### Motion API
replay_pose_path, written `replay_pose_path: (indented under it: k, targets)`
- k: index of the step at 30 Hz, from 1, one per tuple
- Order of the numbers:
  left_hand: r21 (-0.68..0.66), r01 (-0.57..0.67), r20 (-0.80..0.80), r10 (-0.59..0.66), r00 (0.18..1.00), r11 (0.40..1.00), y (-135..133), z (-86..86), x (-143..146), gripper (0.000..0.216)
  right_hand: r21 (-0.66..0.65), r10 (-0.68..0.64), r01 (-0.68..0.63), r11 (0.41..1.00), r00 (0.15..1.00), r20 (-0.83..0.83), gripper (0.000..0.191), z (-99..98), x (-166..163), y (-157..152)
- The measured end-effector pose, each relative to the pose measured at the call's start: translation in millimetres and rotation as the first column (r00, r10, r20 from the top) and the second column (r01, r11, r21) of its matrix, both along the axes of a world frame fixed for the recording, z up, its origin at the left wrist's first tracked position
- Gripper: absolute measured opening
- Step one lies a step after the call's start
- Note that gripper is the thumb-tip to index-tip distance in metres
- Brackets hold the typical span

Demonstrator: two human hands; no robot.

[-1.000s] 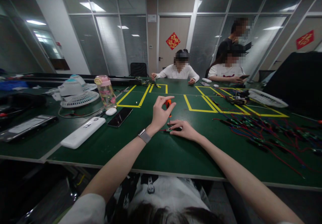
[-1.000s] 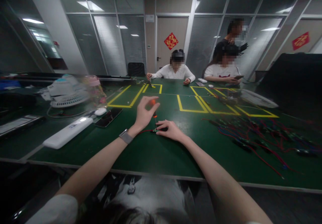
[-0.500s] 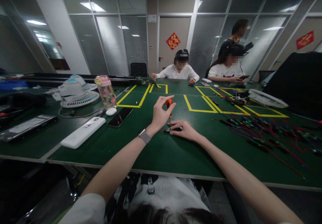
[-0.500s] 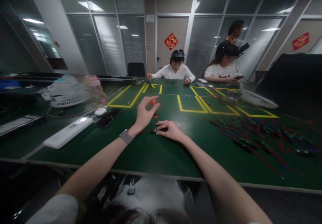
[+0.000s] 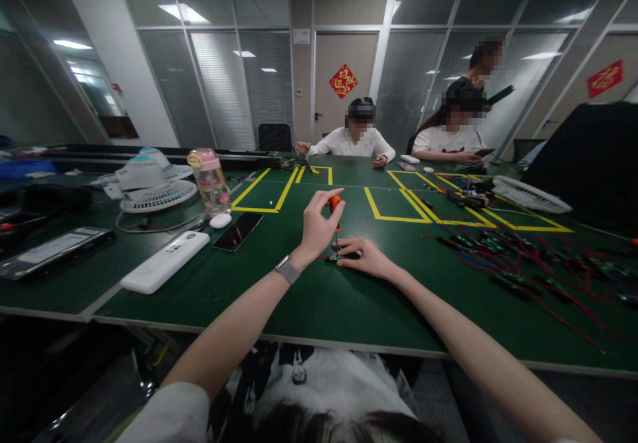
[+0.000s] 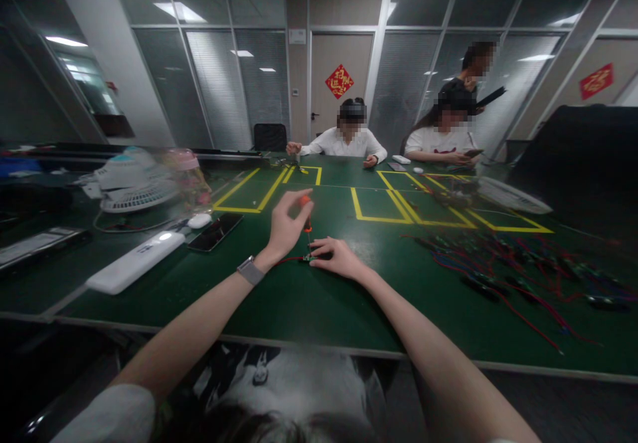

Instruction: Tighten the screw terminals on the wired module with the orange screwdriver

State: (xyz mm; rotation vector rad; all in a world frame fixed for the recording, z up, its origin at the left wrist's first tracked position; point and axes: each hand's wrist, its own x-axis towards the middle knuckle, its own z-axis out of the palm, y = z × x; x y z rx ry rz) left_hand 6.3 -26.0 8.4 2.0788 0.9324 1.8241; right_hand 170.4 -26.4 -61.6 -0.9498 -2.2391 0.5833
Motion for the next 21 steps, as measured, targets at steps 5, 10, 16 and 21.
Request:
replay_pose_path:
  k: [5, 10, 16, 21]
  targets:
    - [0.002, -0.031, -0.03, 0.031, 0.999, 1.0, -0.2, 0.2, -0.3, 0.022, -0.002, -0.003, 0.003, 1.0, 1.0, 0.001, 0.022, -0.6, 0.2, 0.7]
    - [-0.023, 0.105, -0.019, -0.106, 0.994, 0.994, 5.6, -2.2, -1.9, 0.036, 0.003, 0.003, -0.003, 1.0, 1.0, 0.004, 0.022, -1.7, 1.1, 2.0]
    - [0.006, -0.022, -0.009, 0.022, 1.0, 1.0, 2.7, -0.5, -0.4, 0.024, 0.003, -0.001, 0.001, 1.0, 1.0, -0.005, 0.022, -2.9, 0.7, 2.2]
    - [-0.009, -0.01, -0.008, 0.01, 1.0, 1.0, 3.8, -1.0, -1.2, 0.025, 0.002, 0.005, -0.005, 1.0, 1.0, -0.018, 0.021, -3.6, 0.4, 2.3]
